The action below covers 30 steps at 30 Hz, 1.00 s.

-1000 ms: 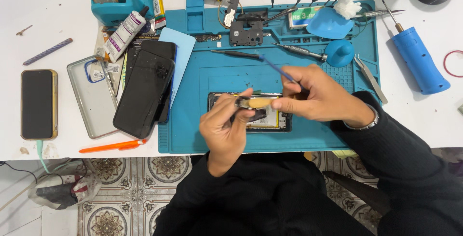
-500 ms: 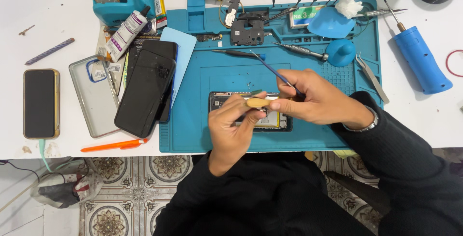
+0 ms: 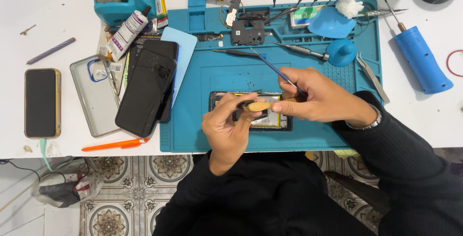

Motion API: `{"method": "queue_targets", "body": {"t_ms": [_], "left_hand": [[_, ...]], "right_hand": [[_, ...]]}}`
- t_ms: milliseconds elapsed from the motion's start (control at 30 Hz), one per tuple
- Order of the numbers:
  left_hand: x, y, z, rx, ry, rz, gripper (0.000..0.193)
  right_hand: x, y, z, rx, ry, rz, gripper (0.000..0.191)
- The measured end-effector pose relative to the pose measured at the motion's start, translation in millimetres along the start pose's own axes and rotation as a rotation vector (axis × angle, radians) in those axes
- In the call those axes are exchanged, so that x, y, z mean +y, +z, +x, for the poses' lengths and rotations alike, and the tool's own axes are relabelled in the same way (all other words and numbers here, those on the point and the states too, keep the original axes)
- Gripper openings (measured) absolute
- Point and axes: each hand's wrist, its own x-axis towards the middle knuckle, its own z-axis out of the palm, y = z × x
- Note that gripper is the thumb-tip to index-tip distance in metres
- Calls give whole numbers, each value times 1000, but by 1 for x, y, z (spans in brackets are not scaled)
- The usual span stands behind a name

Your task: The person works on a disassembled smartphone on a blue repair mat. They brush debris from the phone's internals with a wooden brush, pry at the battery with a spudger, use a screwdriver on small components, and press the battery and frame back into the phone housing.

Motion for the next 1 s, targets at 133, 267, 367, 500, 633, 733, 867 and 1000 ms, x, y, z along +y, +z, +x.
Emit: {"method": "queue_targets", "body": {"t_ms": [133, 267, 367, 500, 633, 733, 867, 1000], "left_hand": [[0, 0, 2, -36, -15, 20, 29], [-1, 0, 4, -80, -81, 16, 35], [-2, -2, 3, -1, -144, -143, 29], [-6, -5, 2, 2, -66, 37, 28], [-11, -2, 0, -98, -65, -35, 23], [-14, -3, -2, 64, -160, -123, 26], [-17, -6, -2, 89, -26, -30, 25], [-16, -4, 0, 38, -5, -34, 22]], "right_hand": [[4, 2, 1, 86, -100, -38, 50], [7, 2, 2, 138, -131, -113, 48], [9, 0, 2, 163, -127, -177, 50], [10, 0, 5, 160, -154, -169, 48], [10, 2, 3, 161, -137, -156, 51], [10, 0, 3, 211, -203, -148, 48], [10, 2, 5, 200, -158, -123, 47], [10, 4, 6, 165, -134, -103, 49]]}}
